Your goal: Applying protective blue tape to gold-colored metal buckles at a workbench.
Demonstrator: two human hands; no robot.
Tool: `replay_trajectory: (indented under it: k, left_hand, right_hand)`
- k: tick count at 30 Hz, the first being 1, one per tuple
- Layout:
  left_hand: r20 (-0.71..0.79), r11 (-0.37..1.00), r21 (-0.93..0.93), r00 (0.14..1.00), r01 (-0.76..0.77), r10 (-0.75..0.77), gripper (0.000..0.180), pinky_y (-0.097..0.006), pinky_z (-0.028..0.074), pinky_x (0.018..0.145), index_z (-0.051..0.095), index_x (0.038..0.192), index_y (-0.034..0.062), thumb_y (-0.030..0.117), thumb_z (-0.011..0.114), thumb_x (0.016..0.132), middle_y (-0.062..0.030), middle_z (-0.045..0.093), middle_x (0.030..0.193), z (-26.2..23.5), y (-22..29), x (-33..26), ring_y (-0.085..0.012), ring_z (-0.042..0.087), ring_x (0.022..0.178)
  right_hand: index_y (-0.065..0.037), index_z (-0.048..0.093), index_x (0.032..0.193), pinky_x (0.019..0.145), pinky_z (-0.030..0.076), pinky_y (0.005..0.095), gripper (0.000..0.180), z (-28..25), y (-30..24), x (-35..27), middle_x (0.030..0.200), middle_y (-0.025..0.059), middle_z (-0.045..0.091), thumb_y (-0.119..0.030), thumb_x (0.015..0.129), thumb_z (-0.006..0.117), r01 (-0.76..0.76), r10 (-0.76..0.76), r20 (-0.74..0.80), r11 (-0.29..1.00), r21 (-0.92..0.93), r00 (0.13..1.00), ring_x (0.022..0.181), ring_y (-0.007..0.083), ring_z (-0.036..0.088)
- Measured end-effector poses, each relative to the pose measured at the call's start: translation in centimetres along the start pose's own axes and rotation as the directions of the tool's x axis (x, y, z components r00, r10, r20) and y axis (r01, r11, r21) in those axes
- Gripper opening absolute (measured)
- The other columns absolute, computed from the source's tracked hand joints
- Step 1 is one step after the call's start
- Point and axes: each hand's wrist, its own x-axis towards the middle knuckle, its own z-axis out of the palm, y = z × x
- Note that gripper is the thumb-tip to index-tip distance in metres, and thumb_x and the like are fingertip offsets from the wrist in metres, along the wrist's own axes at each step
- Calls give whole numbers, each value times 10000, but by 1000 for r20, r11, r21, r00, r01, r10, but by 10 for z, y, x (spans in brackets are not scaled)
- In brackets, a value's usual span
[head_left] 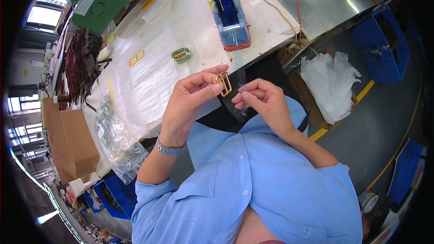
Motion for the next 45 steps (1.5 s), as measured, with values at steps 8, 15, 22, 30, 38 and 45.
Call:
replay_trajectory:
  k: [8, 15, 22, 30, 38, 45]
  left_hand:
    - [-22, 999, -1, 998, 54, -54, 114, -409, 425, 1203, 802, 1055, -6, 81, 775, 986, -219, 637, 1516, 27, -24, 3, -255, 584, 1424]
    - [-40, 993, -22, 992, 117, -118, 147, -363, 511, 1092, 795, 1069, -17, 107, 793, 992, -172, 768, 1263, 29, -24, 12, -200, 672, 1278]
    - [-1, 977, 33, 977, 211, -211, 170, -347, 551, 1022, 778, 1134, -22, 103, 761, 1018, -157, 776, 1283, 15, -32, 23, -172, 719, 1103]
    - [2, 978, 39, 979, 204, -204, 192, -307, 575, 965, 790, 1124, -34, 128, 775, 1021, -137, 804, 1209, 17, -31, 29, -140, 732, 1043]
    - [11, 984, 24, 984, 179, -179, 190, -305, 579, 976, 782, 1135, -30, 127, 771, 1028, -145, 795, 1244, 20, -37, 29, -147, 734, 1056]
    - [-119, 998, -58, 992, 38, -45, 226, -282, 584, 919, 760, 1229, -14, 139, 726, 1065, -69, 787, 1134, 32, -49, 20, -108, 720, 1001]
  right_hand:
    - [85, 654, 1198, 895, 637, 294, 159, -2, -2, -6, 1099, 158, 808, -23, 1084, 625, -27, 27, -27, 999, -24, 999, 966, 170, 789]
    - [96, 685, 1283, 904, 634, 289, 243, -2, 1, -7, 1104, 147, 808, -8, 1079, 607, -14, 14, -9, 1000, -5, 1000, 977, 167, 788]
    - [93, 679, 1314, 928, 652, 343, 265, -5, 2, -6, 1139, 184, 800, -45, 1101, 606, -40, 39, 33, 999, 29, 999, 1015, 215, 795]
    - [55, 682, 1318, 967, 663, 418, 319, -16, 6, 0, 1204, 220, 783, -196, 1141, 597, -300, 274, 122, 839, 454, 954, 1064, 293, 801]
    - [20, 703, 1252, 950, 666, 409, 316, -26, 16, 4, 1137, 169, 793, -258, 1152, 591, -416, 302, 293, 751, 513, 907, 1001, 255, 803]
    - [14, 707, 1182, 879, 664, 376, 304, -23, 18, 0, 1025, 124, 790, -263, 1154, 584, -321, 271, 173, 819, 475, 947, 895, 225, 793]
